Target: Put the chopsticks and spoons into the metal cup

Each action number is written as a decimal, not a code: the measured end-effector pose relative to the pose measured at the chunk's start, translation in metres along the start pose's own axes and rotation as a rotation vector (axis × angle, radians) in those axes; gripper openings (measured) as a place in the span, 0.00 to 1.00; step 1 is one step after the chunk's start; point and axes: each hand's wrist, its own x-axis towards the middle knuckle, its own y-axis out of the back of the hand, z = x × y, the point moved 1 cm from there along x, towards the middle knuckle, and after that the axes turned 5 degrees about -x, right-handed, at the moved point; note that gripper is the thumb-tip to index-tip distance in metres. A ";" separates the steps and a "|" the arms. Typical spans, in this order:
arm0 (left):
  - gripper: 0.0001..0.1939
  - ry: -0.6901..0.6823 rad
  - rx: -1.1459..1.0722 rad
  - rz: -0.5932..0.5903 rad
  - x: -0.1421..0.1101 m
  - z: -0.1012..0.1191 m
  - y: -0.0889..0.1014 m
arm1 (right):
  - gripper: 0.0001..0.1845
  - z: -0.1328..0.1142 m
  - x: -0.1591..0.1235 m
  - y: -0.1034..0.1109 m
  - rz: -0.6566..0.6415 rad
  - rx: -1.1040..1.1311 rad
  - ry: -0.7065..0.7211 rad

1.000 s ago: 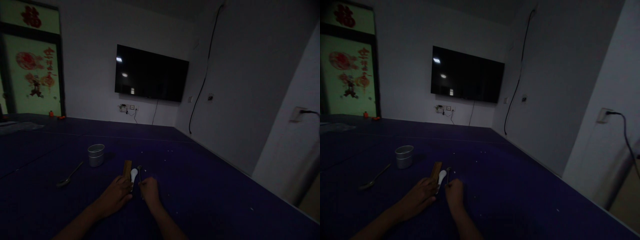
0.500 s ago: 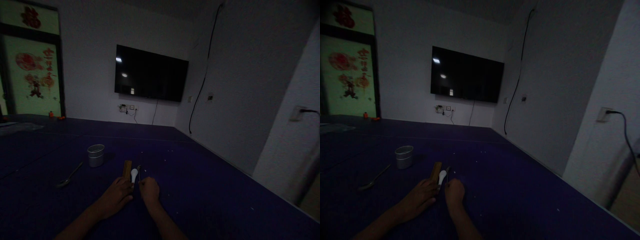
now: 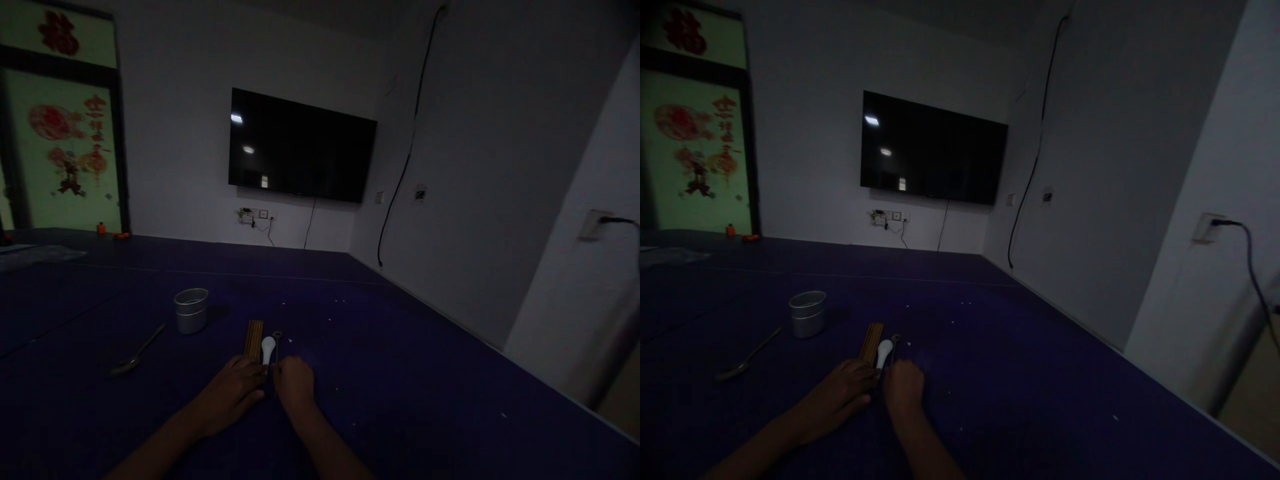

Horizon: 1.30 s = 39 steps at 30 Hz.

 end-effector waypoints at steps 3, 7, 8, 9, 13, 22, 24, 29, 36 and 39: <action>0.17 -0.011 -0.006 0.018 0.000 -0.001 -0.001 | 0.14 0.001 0.000 -0.002 0.006 0.002 0.016; 0.19 0.009 -0.014 -0.024 0.000 -0.003 -0.004 | 0.14 0.003 0.001 -0.006 0.021 0.008 0.020; 0.19 0.011 -0.017 -0.027 -0.001 -0.004 -0.005 | 0.14 0.003 0.001 -0.007 0.025 0.010 0.024; 0.20 0.011 -0.020 -0.025 -0.001 -0.005 -0.006 | 0.14 0.004 0.001 -0.009 0.027 0.011 0.030; 0.22 0.006 -0.020 -0.004 -0.002 -0.008 -0.011 | 0.15 0.006 0.002 -0.011 0.021 0.007 0.046; 0.23 -0.001 -0.043 0.002 -0.005 -0.017 -0.019 | 0.14 0.007 0.003 -0.011 0.022 0.025 0.055; 0.22 -0.009 -0.041 0.007 -0.006 -0.018 -0.019 | 0.14 0.006 0.003 -0.011 0.022 0.022 0.050; 0.22 0.011 -0.029 -0.001 -0.005 -0.014 -0.015 | 0.15 0.006 0.003 -0.010 0.003 0.017 0.047; 0.20 -0.015 0.015 0.021 -0.003 -0.006 -0.007 | 0.16 0.004 0.002 -0.007 0.001 0.019 0.055; 0.17 -0.011 0.075 0.115 -0.003 -0.010 -0.004 | 0.16 0.004 0.001 -0.005 0.017 0.041 0.042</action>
